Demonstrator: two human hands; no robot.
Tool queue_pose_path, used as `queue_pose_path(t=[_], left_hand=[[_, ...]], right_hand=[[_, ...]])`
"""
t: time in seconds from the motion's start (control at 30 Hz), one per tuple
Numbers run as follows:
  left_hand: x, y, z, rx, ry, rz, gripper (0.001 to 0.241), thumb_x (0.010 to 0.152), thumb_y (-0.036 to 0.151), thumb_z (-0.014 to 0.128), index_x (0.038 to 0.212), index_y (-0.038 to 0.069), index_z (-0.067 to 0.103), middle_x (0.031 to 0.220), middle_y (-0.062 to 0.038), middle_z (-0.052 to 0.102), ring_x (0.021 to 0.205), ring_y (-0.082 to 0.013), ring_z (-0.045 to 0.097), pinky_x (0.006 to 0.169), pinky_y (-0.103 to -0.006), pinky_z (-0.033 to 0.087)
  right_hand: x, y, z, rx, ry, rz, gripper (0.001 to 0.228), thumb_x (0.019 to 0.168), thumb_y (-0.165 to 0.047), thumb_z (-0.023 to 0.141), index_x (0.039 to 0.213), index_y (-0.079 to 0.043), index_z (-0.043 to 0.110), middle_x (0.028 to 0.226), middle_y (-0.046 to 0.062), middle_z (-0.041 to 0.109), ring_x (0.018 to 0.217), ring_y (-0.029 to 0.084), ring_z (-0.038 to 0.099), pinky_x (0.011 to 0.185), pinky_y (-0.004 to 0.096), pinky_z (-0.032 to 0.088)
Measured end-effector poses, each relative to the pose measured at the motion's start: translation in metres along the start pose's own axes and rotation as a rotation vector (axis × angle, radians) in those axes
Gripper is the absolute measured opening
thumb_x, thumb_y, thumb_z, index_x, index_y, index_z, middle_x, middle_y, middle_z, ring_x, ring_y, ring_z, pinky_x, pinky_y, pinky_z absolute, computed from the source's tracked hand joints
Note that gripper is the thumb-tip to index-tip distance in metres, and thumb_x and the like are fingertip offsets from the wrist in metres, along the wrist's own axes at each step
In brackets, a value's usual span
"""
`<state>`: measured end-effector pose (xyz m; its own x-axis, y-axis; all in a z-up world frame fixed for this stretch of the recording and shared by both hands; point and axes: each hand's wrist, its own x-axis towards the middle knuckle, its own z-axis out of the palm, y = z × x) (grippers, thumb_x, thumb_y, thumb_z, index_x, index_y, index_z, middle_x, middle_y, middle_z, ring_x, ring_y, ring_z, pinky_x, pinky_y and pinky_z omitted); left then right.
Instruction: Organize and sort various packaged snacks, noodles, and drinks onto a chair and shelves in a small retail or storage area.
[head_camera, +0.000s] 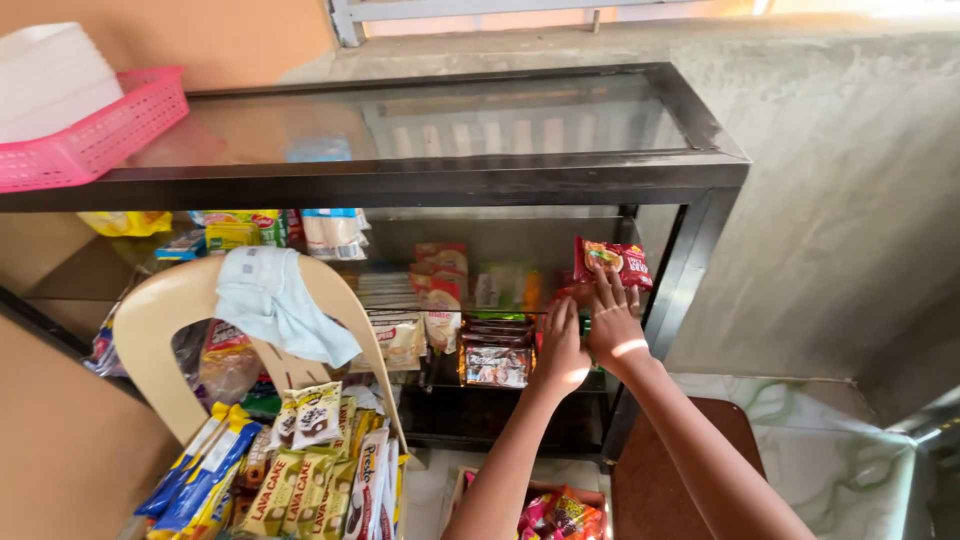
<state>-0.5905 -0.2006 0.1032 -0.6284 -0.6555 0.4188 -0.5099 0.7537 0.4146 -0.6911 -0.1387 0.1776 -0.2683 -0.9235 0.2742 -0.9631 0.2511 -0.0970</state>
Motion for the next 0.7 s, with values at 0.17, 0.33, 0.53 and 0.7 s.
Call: queue_pose_path(t=[0.17,0.33,0.53,0.7], left_hand=[[-0.031,-0.012,-0.042,-1.037,0.247,-0.241,0.067,0.098,0.022,0.056,0.16,0.003,0.038,0.165,-0.013,0.041,0.148,-0.0287,0.04,0.12,-0.0398,0.034],[-0.101,-0.003,-0.143,-1.836,0.364,-0.466,0.067,0.096,0.045,0.059,0.155,0.028,0.033,0.156,0.001,0.046,0.137,-0.0141,0.051,0.11,-0.0318,0.044],[-0.232,-0.07,-0.171,-1.247,0.602,-0.413,0.061,0.103,0.039,0.066,0.153,0.01,0.047,0.134,-0.011,0.059,0.12,-0.0198,0.058,0.096,-0.0329,0.05],[-0.335,-0.095,-0.216,-1.312,0.55,-0.733,0.061,0.102,0.05,0.054,0.138,0.001,0.06,0.118,-0.01,0.074,0.099,-0.0197,0.077,0.083,-0.0333,0.066]], right_hand=[[-0.044,-0.054,-0.025,0.391,0.343,-0.227,0.081,0.078,0.002,0.058,0.155,-0.002,0.033,0.168,0.015,0.018,0.157,0.035,0.012,0.124,0.057,0.012],[-0.109,-0.144,-0.041,0.593,0.273,-0.476,0.079,0.076,0.01,0.054,0.153,0.004,0.037,0.165,0.021,0.025,0.154,0.037,0.018,0.121,0.054,0.014],[-0.165,-0.206,-0.016,0.811,0.25,-0.635,0.053,0.074,0.007,0.059,0.122,-0.015,0.065,0.139,0.006,0.063,0.141,0.031,0.051,0.123,0.042,0.038],[-0.179,-0.253,0.016,1.322,0.047,-0.173,0.045,0.097,-0.015,0.068,0.138,-0.008,0.053,0.136,0.009,0.058,0.127,0.02,0.053,0.106,0.036,0.043]])
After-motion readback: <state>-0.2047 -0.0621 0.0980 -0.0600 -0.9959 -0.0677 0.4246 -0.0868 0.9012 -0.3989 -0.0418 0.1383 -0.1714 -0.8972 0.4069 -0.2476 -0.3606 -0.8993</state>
